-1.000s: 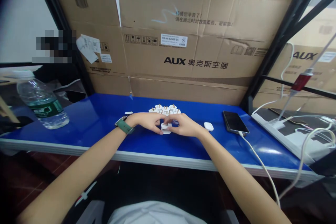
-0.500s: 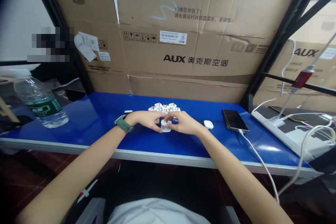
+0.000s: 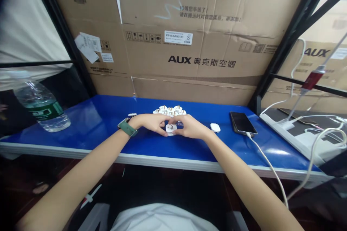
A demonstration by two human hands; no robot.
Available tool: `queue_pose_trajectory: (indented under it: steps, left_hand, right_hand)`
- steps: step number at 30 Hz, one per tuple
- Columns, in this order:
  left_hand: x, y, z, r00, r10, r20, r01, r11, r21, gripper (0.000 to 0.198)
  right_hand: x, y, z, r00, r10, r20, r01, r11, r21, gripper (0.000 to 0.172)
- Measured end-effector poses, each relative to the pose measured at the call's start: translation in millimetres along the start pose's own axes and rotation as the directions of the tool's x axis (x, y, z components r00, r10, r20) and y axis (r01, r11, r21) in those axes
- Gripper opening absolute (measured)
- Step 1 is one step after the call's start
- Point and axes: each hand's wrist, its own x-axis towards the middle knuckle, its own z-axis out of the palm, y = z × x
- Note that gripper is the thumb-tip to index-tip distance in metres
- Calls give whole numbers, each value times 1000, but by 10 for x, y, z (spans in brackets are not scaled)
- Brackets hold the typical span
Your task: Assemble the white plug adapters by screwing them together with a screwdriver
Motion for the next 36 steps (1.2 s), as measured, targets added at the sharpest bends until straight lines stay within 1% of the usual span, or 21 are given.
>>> queue_pose_trajectory:
  steps: [5,10,16,19,21,25,31,34,36]
  left_hand:
    - [6,-16,3,999,-33,1,33,999,14,58]
    - [23,-34,6,999,-47,0,46,999,15,58]
    - [-2,13,-14,998,-57,-19,58,998,26,59]
    - [-21,22,-32,998,-63,-10,63,997,36,57]
    - [-25,7,-38,998,-56,-5,56,998,38,57]
    - [3,-66,-29,999,-12,-31,13,1000,11,58]
    - [90,-168,8,1000,-25,-10,24,998,-56,56]
    - [121,-179,30,999,-39,-29,38,998,-44,55]
    - [124,-170,36,998,-57,-31,56,998,-29,55]
  right_hand:
    - [17,27,27,999,35,31,-34,999,-42,34]
    - [20,26,26,998,44,43,-43,999,-28,38]
    - [32,55,36,998,52,44,-51,998,-27,34]
    - [35,58,49,997,58,49,-56,998,-28,32]
    - [36,58,58,996,71,47,-70,997,-24,31]
    - [39,72,74,995,90,39,-90,996,-14,30]
    - [53,93,84,994,106,36,-105,994,-25,30]
    - [59,77,83,993,111,46,-111,994,-11,27]
    - [59,64,74,992,119,44,-120,993,3,29]
